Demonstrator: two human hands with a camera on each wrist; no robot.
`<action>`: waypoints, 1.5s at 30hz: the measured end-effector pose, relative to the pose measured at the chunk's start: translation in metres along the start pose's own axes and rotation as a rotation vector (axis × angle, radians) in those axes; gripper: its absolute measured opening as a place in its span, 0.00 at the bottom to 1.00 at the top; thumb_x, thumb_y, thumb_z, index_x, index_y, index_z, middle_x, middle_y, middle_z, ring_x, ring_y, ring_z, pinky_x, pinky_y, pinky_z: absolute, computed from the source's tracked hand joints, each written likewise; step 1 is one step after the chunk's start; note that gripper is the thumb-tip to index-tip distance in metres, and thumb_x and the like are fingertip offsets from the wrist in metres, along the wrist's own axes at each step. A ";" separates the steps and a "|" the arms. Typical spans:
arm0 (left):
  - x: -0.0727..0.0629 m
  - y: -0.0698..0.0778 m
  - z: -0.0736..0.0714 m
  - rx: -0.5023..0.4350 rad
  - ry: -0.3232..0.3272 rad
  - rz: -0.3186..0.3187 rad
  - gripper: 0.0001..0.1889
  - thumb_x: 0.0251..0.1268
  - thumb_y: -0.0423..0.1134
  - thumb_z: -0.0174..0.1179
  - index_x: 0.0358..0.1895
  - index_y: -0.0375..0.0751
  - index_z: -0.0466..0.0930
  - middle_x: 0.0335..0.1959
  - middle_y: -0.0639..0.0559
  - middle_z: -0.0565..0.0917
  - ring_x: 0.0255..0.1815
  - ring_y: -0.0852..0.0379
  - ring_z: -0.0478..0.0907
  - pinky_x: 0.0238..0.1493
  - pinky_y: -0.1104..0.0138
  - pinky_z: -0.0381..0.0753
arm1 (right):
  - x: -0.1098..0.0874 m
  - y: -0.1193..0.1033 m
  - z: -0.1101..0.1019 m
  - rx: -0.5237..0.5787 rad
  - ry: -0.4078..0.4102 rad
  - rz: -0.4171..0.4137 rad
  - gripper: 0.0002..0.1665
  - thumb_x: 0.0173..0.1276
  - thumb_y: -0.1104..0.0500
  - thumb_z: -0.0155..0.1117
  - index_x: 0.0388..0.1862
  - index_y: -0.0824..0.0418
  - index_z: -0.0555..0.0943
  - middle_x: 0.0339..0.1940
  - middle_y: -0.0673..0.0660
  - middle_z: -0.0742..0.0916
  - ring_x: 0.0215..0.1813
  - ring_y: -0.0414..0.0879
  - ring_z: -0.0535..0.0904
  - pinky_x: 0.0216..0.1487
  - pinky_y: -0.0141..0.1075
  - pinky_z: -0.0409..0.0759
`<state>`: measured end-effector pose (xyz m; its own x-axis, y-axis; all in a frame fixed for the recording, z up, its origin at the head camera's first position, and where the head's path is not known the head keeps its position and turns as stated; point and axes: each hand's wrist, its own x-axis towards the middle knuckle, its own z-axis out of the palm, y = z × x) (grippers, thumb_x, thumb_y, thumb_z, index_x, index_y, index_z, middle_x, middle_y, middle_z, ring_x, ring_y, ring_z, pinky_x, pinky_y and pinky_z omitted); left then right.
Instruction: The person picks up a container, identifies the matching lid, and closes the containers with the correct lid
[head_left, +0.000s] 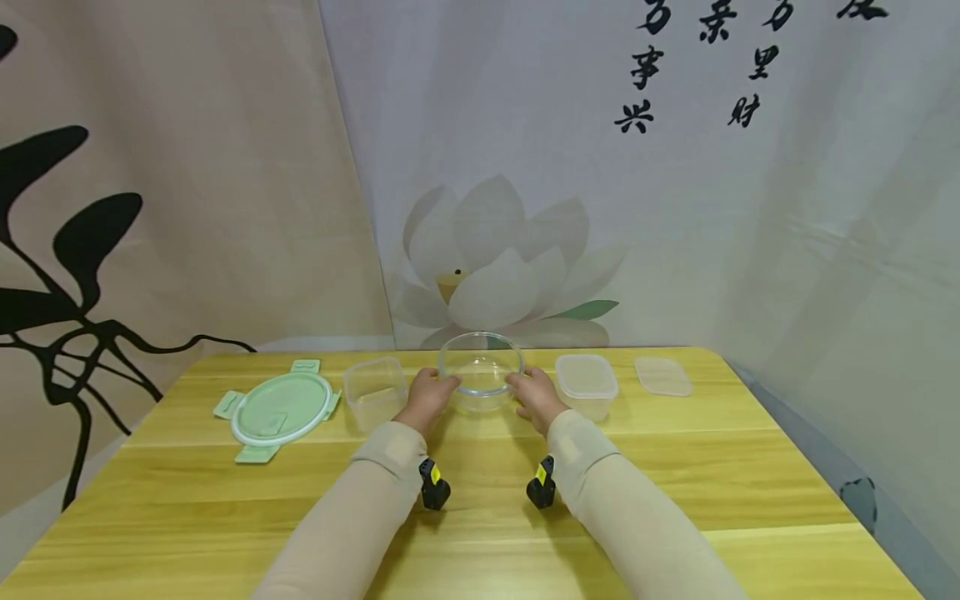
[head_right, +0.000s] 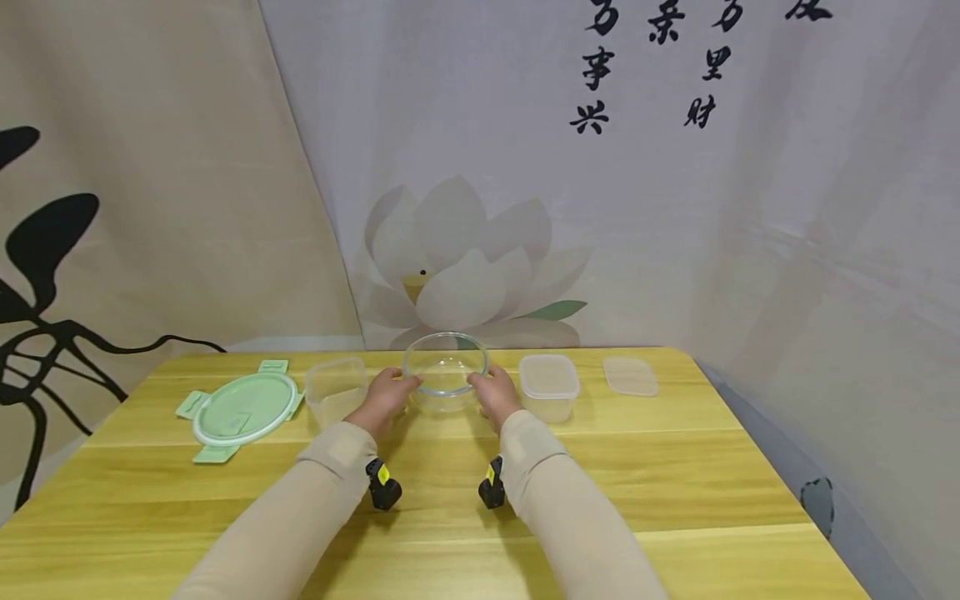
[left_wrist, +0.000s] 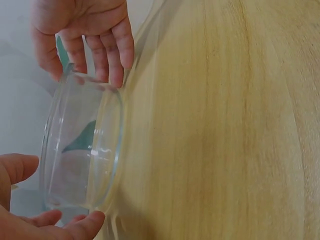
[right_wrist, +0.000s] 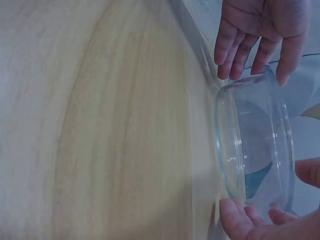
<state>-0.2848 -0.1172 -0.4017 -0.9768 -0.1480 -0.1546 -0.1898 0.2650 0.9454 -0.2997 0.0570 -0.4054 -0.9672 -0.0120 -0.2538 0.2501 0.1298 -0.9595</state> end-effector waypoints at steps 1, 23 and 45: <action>0.001 -0.001 0.001 -0.003 0.004 0.001 0.32 0.70 0.39 0.53 0.69 0.21 0.54 0.67 0.26 0.63 0.64 0.35 0.65 0.64 0.49 0.68 | 0.001 0.001 0.000 0.003 -0.001 0.001 0.34 0.70 0.57 0.54 0.72 0.69 0.60 0.64 0.67 0.74 0.65 0.63 0.69 0.58 0.52 0.74; 0.006 -0.006 0.006 -0.071 0.047 -0.008 0.27 0.68 0.35 0.54 0.67 0.27 0.61 0.60 0.32 0.71 0.58 0.40 0.70 0.59 0.51 0.71 | 0.012 0.002 0.002 0.069 -0.009 0.046 0.39 0.67 0.61 0.51 0.76 0.63 0.54 0.67 0.69 0.71 0.68 0.61 0.67 0.62 0.51 0.73; -0.012 0.001 0.008 -0.068 0.054 0.014 0.30 0.66 0.37 0.56 0.69 0.33 0.60 0.56 0.34 0.73 0.51 0.44 0.72 0.49 0.56 0.75 | -0.004 -0.001 0.000 0.136 0.033 0.008 0.40 0.66 0.64 0.50 0.77 0.61 0.54 0.46 0.59 0.75 0.34 0.43 0.68 0.44 0.40 0.75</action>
<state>-0.2736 -0.1074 -0.4016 -0.9722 -0.1967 -0.1270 -0.1670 0.2027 0.9649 -0.2958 0.0569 -0.4031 -0.9654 0.0219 -0.2598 0.2598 -0.0054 -0.9656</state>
